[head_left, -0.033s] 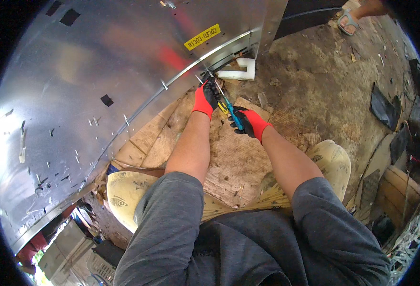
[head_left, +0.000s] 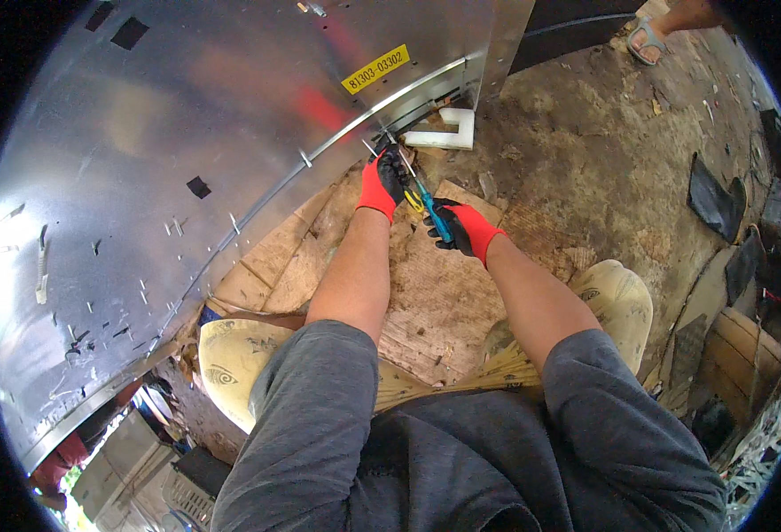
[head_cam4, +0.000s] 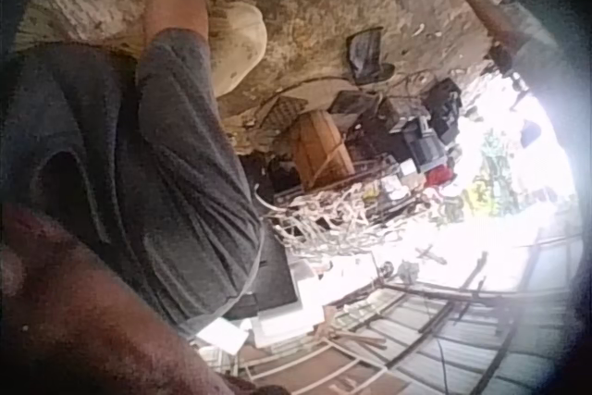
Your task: The person uses pliers and a screwdriver to remove screws and detach a white plastic component from a large metal appliance. They then remove an orange plastic piece and place the parts on the floor before moving to a pile of electronic waste.
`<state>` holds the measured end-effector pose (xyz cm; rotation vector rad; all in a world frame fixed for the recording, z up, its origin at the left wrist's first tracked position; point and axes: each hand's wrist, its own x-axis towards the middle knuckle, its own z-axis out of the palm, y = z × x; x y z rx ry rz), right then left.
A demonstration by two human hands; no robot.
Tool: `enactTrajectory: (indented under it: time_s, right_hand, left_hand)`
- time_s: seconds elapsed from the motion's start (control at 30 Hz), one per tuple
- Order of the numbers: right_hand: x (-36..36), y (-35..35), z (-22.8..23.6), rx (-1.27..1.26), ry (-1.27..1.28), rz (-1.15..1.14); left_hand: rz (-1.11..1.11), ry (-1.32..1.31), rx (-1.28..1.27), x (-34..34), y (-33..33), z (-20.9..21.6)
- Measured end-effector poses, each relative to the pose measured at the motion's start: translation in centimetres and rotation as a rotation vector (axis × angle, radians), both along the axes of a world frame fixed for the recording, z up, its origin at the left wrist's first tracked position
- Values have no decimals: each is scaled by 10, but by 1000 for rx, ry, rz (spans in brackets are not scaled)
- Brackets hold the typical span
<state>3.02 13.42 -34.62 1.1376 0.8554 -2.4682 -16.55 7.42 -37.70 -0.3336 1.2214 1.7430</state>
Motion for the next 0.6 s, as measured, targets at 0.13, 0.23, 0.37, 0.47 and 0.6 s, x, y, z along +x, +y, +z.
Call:
enactTrajectory:
  time_s: [0.13, 0.23, 0.37, 0.47, 0.6]
  right_hand:
    - [-2, -2, -6, -12, 6, -48]
    - [-2, -2, -8, -25, -12, -46]
    - [-1, 0, -13, -69, 8, -57]
    - [0, 1, -13, -71, 3, -45]
    - [3, 3, -13, -62, 4, -43]
  left_hand:
    - [-6, 30, -49, 0, 3, 4]
    - [1, 15, -83, -3, 1, 3]
    - [11, 19, -30, -3, 1, 3]
    - [21, 25, -22, -1, 1, 2]
    - [12, -47, 87, -4, 4, -8]
